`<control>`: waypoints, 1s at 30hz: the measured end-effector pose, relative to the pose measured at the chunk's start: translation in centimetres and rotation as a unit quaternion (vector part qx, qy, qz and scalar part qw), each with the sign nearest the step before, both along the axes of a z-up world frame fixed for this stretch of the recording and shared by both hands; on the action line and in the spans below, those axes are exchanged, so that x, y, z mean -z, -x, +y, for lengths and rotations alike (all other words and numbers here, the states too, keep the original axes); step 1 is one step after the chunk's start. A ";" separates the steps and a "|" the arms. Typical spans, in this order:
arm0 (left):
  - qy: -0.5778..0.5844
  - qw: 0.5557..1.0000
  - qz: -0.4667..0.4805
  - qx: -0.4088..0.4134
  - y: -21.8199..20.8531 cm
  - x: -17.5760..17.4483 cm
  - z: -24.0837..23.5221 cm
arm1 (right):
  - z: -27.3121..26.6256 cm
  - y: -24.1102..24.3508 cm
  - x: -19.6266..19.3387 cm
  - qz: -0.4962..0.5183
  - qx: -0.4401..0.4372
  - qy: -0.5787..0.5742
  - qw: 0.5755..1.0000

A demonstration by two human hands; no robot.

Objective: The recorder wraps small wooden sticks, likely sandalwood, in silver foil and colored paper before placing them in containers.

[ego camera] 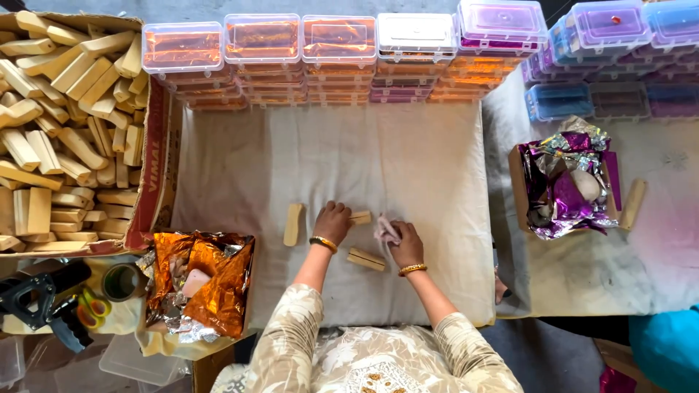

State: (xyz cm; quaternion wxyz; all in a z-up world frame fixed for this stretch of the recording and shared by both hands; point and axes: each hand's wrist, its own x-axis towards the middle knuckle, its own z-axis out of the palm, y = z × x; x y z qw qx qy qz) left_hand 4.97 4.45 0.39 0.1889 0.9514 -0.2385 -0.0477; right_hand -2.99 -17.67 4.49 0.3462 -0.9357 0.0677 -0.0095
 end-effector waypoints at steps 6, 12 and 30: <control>0.121 0.973 0.085 -0.178 3.8 2.0 -3.3 | 3.1 -2.9 3.3 -0.050 0.021 -0.146 0.988; 0.249 0.921 0.133 -0.270 5.0 3.0 -4.0 | 4.0 -7.4 6.6 -0.026 -0.001 -0.101 0.995; 0.308 0.863 0.265 -0.299 4.3 0.6 -3.5 | 4.1 -8.9 6.7 -0.009 -0.067 -0.122 0.990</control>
